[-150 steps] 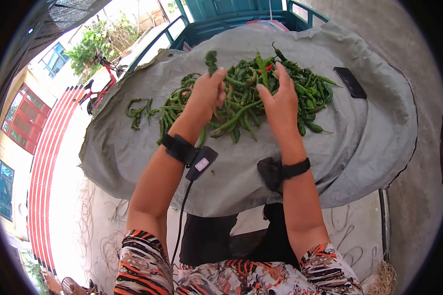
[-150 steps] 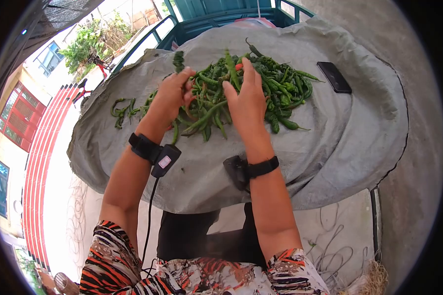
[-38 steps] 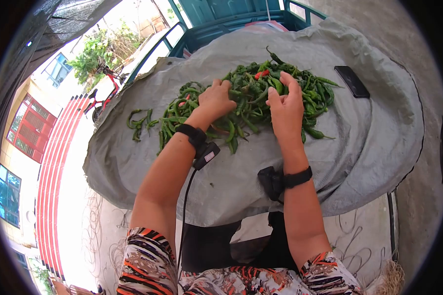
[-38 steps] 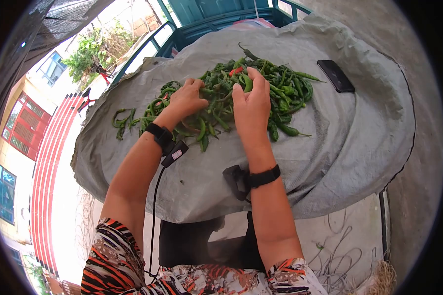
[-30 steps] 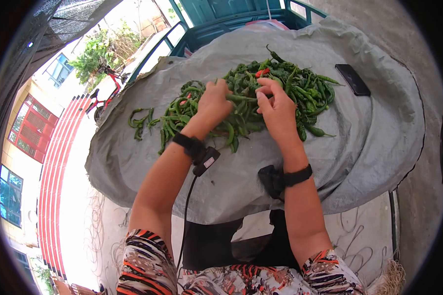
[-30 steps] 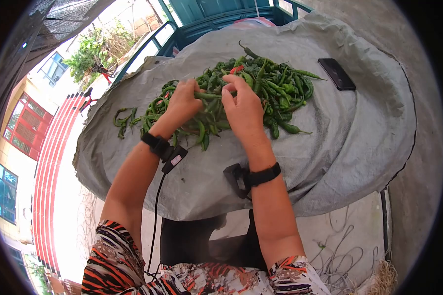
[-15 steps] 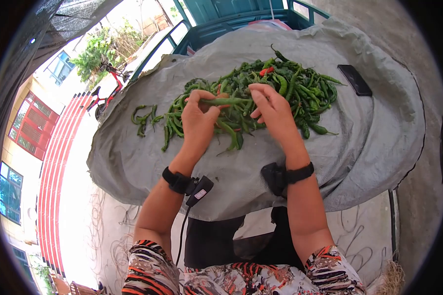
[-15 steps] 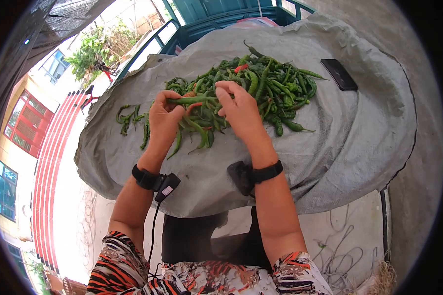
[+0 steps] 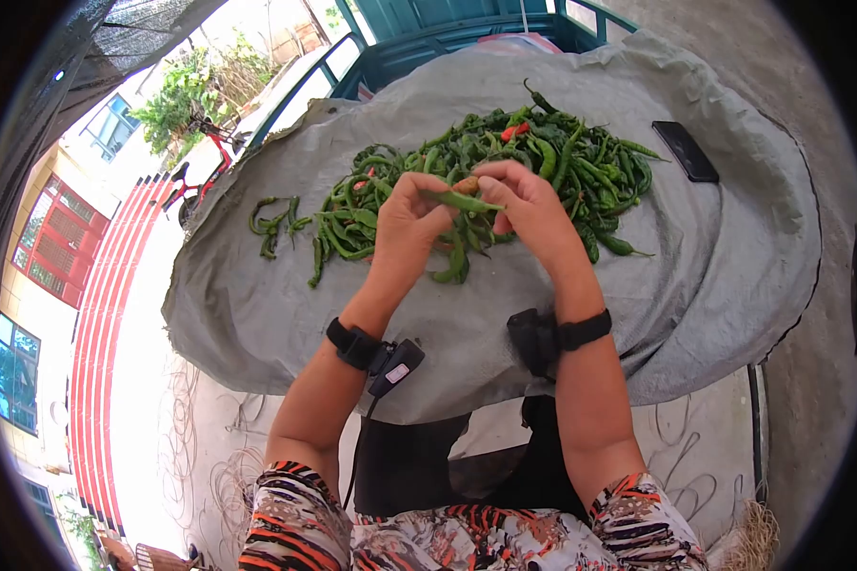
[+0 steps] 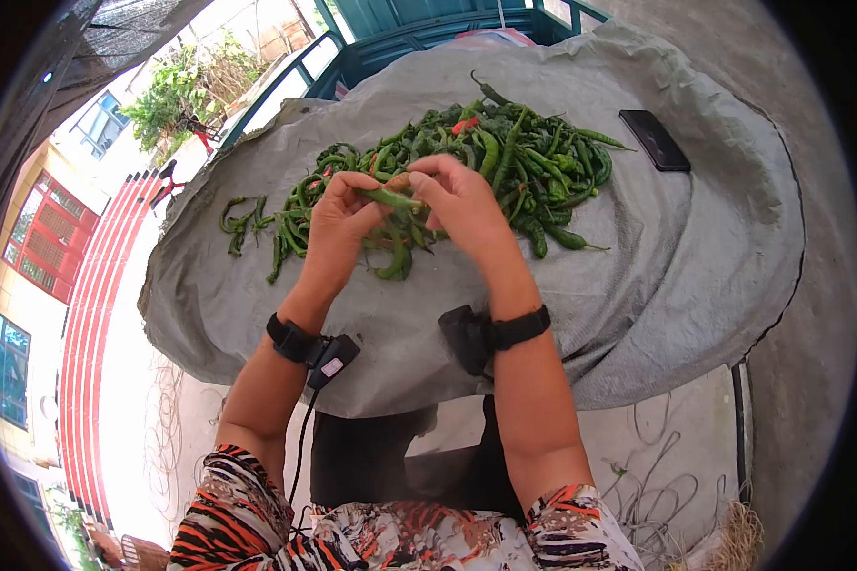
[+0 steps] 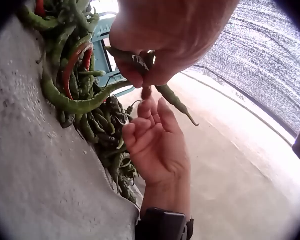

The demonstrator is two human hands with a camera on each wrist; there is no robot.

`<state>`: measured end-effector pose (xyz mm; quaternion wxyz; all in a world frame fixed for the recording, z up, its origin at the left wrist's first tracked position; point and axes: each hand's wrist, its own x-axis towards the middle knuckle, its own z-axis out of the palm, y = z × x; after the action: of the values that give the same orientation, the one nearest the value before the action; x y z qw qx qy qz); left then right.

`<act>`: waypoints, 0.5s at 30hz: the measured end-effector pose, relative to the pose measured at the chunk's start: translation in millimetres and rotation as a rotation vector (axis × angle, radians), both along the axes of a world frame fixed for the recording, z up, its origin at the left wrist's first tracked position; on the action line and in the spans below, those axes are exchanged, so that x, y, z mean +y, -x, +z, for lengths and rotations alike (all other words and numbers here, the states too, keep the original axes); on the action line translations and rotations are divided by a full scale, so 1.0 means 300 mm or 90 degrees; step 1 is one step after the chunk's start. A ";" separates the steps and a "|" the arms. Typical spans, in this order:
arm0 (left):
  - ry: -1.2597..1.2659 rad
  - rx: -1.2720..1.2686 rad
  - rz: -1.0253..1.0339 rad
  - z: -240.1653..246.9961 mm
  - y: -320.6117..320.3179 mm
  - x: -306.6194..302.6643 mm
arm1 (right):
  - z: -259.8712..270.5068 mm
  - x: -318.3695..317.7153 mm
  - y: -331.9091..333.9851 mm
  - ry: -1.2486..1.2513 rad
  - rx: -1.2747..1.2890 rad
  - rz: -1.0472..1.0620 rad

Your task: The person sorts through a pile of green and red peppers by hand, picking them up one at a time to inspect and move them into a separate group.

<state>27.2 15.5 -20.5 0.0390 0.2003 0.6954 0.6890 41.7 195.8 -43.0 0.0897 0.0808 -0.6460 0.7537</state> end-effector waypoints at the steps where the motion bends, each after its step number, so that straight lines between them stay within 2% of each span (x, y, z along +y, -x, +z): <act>1: -0.004 0.002 -0.005 0.006 -0.002 -0.005 | 0.003 0.002 -0.002 -0.007 -0.014 0.032; 2: -0.004 0.008 -0.006 0.006 0.000 -0.011 | 0.005 0.000 -0.003 -0.014 -0.029 0.064; 7: -0.025 -0.023 -0.015 0.008 -0.010 -0.023 | -0.004 -0.039 0.012 0.019 0.026 -0.032; 13: 0.051 0.029 -0.056 -0.017 0.010 -0.042 | 0.007 -0.043 0.002 0.003 0.020 -0.143; 15: 0.095 0.057 -0.011 -0.016 0.022 -0.051 | 0.018 -0.038 -0.003 0.045 0.011 -0.199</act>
<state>20.6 0.1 -25.4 0.0290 0.2334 0.7439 0.6256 42.6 184.4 -37.5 0.2147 -0.0173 -0.6229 0.7521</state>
